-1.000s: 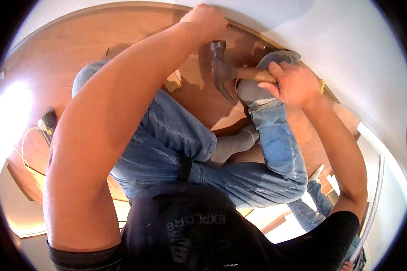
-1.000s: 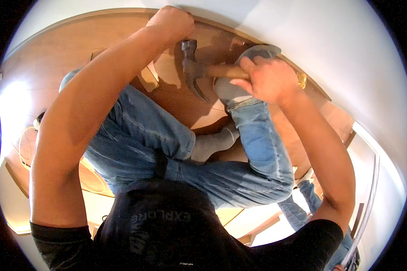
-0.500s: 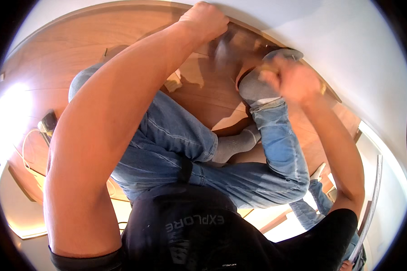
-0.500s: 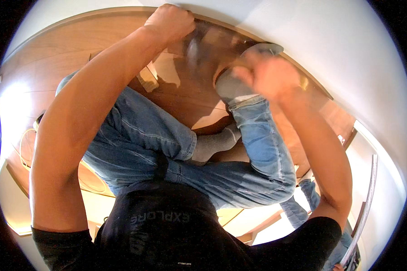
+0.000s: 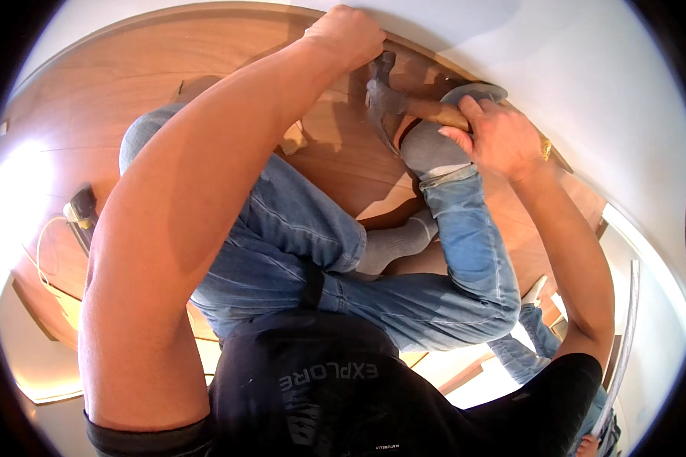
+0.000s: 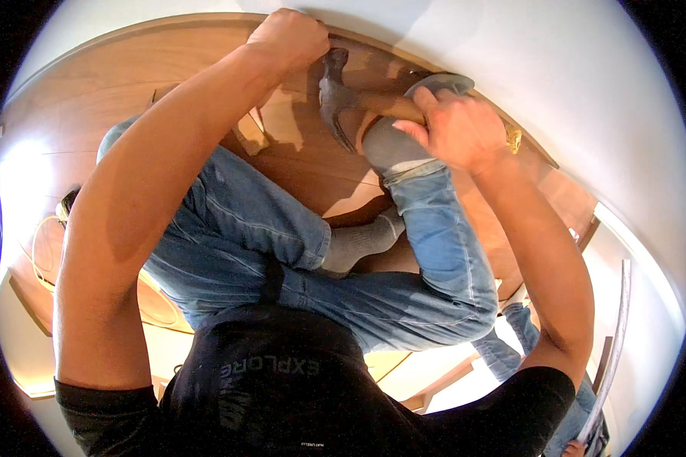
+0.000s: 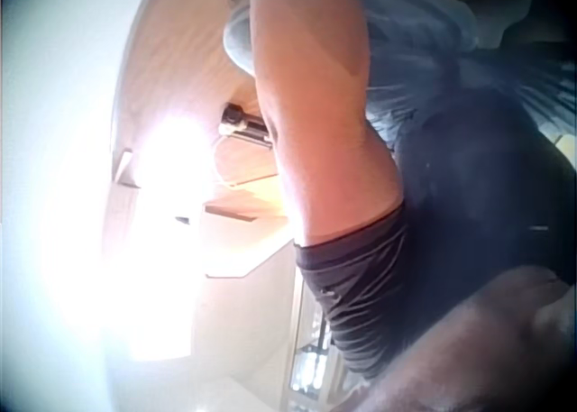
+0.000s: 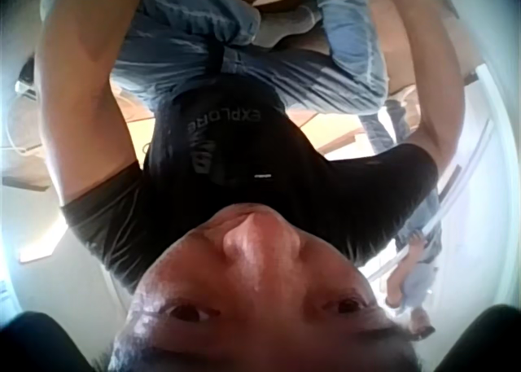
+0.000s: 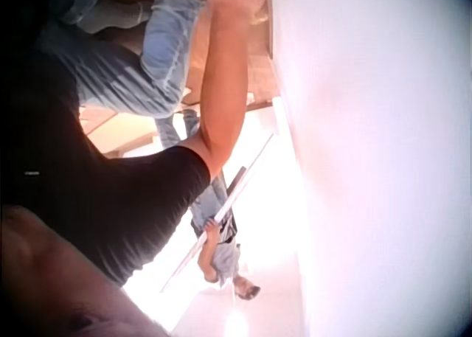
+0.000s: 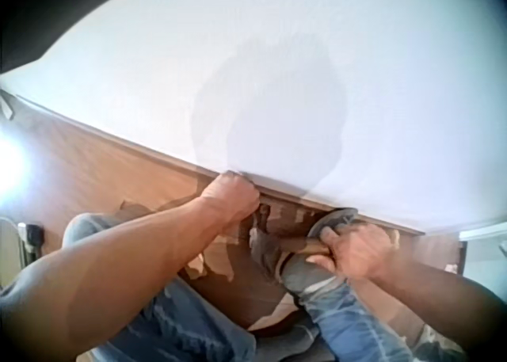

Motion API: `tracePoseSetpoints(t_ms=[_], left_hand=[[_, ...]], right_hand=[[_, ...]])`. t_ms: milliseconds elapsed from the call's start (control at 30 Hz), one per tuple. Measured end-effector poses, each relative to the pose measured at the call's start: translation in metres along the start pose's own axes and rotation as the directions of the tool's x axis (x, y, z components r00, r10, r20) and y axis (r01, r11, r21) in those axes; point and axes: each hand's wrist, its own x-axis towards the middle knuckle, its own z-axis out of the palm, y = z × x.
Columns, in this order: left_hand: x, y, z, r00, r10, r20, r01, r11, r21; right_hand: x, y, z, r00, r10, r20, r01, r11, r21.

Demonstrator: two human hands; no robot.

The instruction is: The person installs flooring by hammering a floorboard into place against a wall and then fitting additional boards into the existing floor layout while sitting on the floor.

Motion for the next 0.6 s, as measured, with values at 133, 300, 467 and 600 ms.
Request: tracePoseSetpoints(t_ms=[133, 300, 467, 600], left_hand=[[-0.006, -0.001, -0.01, 1.0, 0.01, -0.003, -0.01, 1.0, -0.007], [-0.006, -0.001, -0.011, 1.0, 0.008, -0.003, -0.008, 1.0, -0.013], [0.0, -0.001, -0.005, 0.999, -0.009, 0.053, 0.013, 0.996, -0.084], [-0.002, -0.002, -0.004, 1.0, -0.02, 0.01, 0.021, 0.993, -0.12]], right_hand=[[0.003, -0.001, -0.003, 1.0, -0.005, -0.005, 0.005, 1.0, 0.02], [0.005, -0.001, -0.001, 0.998, 0.054, 0.04, -0.054, 0.999, 0.003], [0.005, 0.0, -0.007, 0.991, 0.09, 0.101, -0.092, 0.996, 0.014], [0.001, -0.011, -0.019, 0.952, 0.095, 0.289, -0.105, 0.994, 0.019]])
